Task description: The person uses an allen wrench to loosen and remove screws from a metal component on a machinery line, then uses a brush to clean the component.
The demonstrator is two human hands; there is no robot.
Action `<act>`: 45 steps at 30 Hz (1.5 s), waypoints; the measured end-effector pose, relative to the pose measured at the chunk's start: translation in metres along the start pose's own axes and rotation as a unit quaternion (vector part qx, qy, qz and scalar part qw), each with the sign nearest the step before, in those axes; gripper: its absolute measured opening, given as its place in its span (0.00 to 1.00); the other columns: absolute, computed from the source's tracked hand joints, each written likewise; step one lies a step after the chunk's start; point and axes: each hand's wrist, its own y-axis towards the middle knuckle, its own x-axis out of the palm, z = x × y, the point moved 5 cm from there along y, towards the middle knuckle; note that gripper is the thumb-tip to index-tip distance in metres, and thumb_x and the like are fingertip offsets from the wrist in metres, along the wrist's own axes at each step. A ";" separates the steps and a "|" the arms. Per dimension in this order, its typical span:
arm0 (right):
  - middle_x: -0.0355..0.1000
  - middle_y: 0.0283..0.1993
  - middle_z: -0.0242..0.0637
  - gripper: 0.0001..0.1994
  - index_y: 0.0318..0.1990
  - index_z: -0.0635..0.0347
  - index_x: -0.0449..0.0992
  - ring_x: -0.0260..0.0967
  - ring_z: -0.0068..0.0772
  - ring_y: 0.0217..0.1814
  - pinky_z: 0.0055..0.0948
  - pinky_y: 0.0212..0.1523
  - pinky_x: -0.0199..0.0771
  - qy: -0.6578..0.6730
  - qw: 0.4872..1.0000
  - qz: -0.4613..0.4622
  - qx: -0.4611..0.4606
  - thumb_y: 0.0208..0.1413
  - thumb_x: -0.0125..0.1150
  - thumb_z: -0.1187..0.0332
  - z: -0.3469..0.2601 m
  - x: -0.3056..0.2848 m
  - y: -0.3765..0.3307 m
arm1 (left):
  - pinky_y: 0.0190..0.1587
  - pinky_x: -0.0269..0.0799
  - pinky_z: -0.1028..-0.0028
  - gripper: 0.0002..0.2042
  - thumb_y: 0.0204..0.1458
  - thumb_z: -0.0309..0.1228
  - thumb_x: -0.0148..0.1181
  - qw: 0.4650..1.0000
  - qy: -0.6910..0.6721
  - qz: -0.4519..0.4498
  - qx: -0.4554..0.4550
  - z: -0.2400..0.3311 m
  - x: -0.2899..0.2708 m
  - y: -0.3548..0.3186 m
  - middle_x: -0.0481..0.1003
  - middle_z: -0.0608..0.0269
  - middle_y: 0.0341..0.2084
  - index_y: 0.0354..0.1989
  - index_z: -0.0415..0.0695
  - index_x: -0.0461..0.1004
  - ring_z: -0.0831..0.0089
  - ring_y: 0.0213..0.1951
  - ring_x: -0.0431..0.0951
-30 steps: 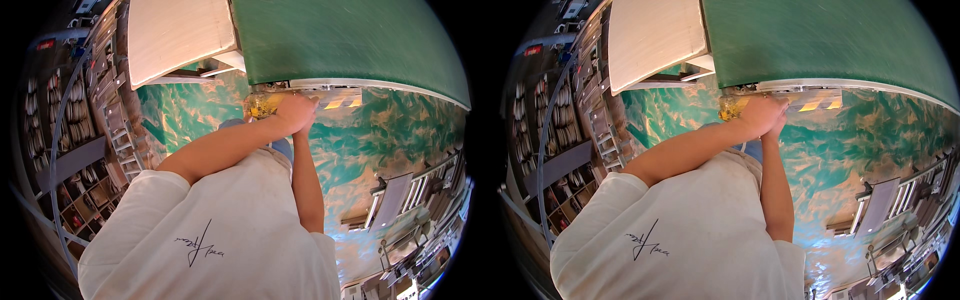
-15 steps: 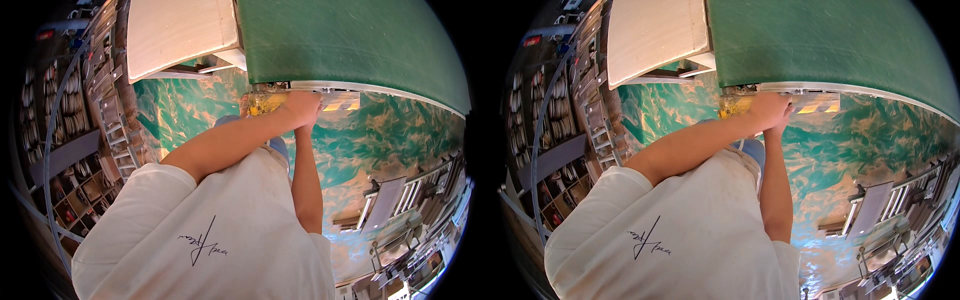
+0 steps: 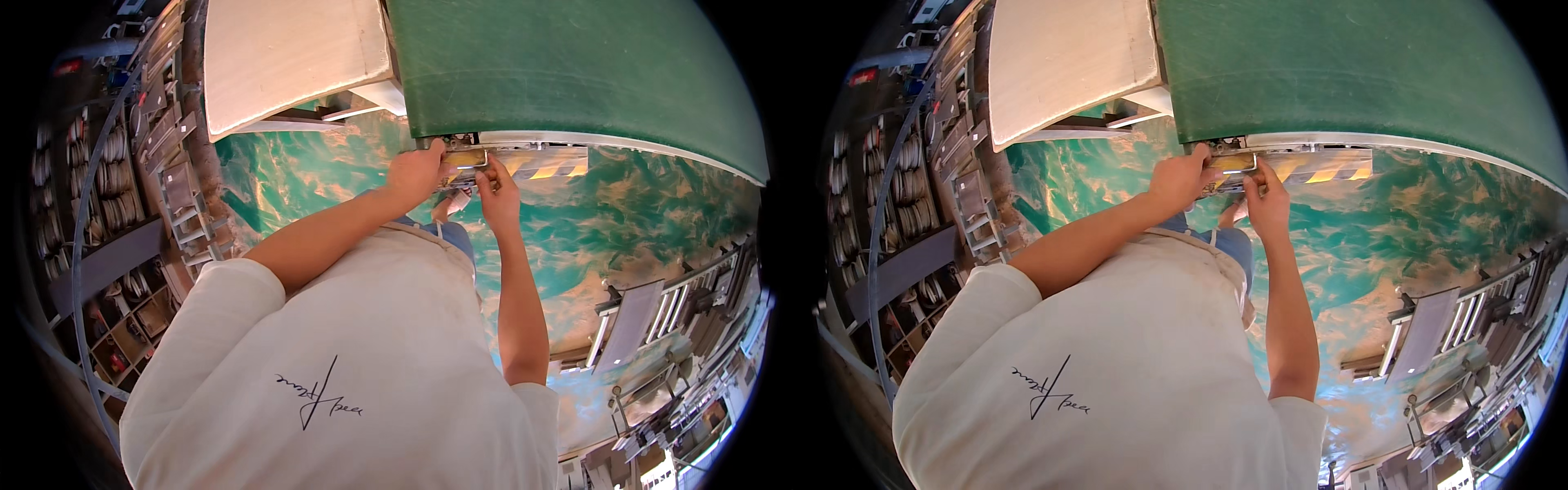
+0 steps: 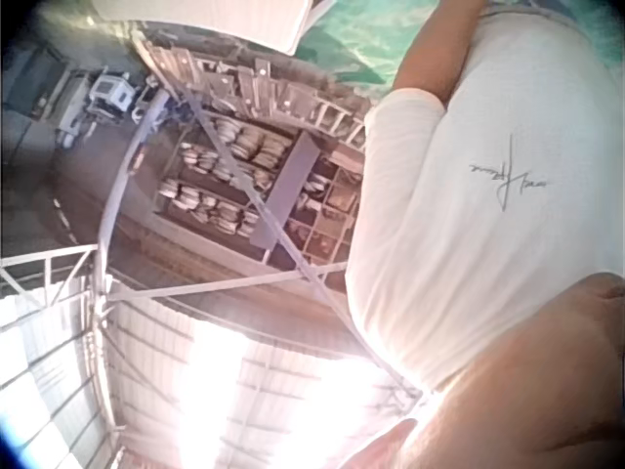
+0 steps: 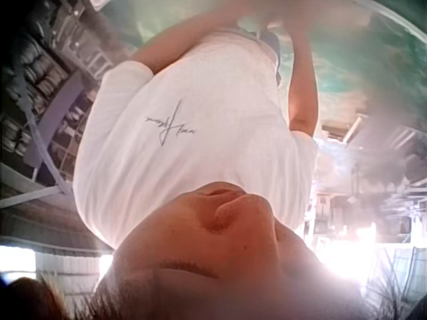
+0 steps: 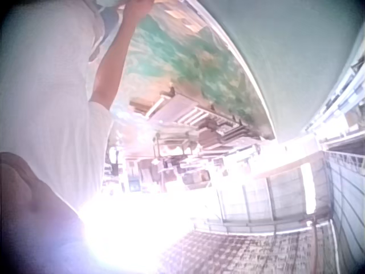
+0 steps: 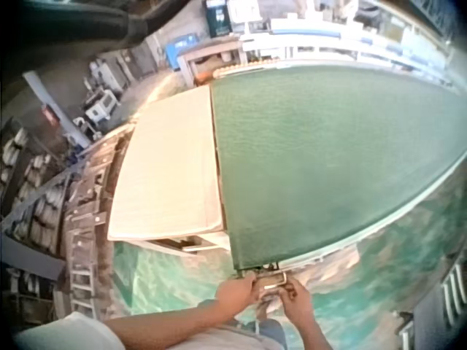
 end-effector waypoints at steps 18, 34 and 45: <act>0.81 0.34 0.43 0.11 0.46 0.68 0.73 0.78 0.28 0.27 0.22 0.24 0.71 0.326 0.899 0.060 0.286 0.67 0.58 0.66 0.030 -0.030 -0.043 | 0.30 0.78 0.64 0.15 0.60 0.40 0.61 0.970 -0.215 -0.112 -0.005 0.031 0.026 0.008 0.84 0.52 0.29 0.40 0.39 0.83 0.63 0.25 0.84; 0.82 0.40 0.42 0.10 0.46 0.65 0.73 0.78 0.26 0.32 0.21 0.28 0.71 0.483 0.826 0.051 0.286 0.71 0.55 0.65 0.035 0.000 -0.055 | 0.22 0.77 0.72 0.15 0.61 0.36 0.61 0.929 -0.311 -0.140 -0.145 0.044 0.072 0.036 0.84 0.55 0.27 0.35 0.33 0.83 0.72 0.18 0.82; 0.82 0.42 0.40 0.12 0.50 0.63 0.74 0.78 0.26 0.34 0.20 0.28 0.71 0.552 0.784 0.017 0.284 0.71 0.55 0.63 0.033 0.015 -0.061 | 0.25 0.78 0.71 0.15 0.57 0.39 0.62 0.958 -0.222 -0.127 -0.132 0.050 0.051 0.031 0.82 0.59 0.20 0.27 0.39 0.84 0.73 0.18 0.81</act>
